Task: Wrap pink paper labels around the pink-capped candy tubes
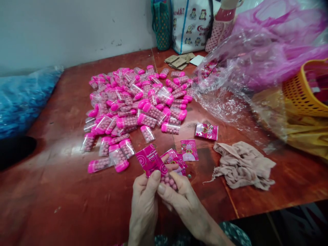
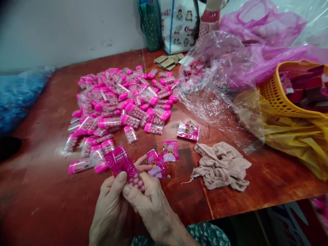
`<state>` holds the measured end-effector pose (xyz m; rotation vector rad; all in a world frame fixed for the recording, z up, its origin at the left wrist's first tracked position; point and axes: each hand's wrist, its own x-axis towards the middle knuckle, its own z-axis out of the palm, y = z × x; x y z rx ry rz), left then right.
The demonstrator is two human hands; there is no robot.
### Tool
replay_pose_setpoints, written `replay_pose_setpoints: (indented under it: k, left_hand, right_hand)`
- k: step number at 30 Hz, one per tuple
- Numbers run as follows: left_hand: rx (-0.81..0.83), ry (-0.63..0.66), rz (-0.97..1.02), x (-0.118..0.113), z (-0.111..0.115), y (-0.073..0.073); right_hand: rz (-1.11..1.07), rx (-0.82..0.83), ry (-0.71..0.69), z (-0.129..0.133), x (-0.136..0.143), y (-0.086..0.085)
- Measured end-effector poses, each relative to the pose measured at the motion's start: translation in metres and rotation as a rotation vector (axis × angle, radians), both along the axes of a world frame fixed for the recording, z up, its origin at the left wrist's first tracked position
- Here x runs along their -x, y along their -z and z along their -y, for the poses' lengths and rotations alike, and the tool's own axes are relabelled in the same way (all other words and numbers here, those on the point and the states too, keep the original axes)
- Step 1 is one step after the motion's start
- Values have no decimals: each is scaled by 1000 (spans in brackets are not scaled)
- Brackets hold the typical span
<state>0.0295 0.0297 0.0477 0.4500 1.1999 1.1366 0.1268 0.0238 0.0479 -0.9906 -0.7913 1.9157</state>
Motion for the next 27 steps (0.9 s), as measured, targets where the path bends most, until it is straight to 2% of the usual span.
replay_pose_setpoints:
  k: [3,7,9,14,17,21,27]
  left_hand:
    - [1,5,21,0,-1,1]
    - [37,-44,83,-2,-8,-6]
    - [60,-57,104,-6,-10,-10]
    - [106,-90,55,-15,0,-12]
    - [68,-55,131,-15,5,-10]
    - [31,-95,158,-9,-1,-8]
    - [73,-122,114,-15,-8,-6]
  right_hand:
    - [-84,25,-24,-4,-6,6]
    - [-189,-4,-129,-10,-12,9]
    - [-153,-37,-116,-10,-11,9]
    - [-39,3,40,1,-3,9]
    - [63,2,46,5,-5,4]
    - [195,18,34,6,-8,-1]
    - [275,16,71,9,-5,6]
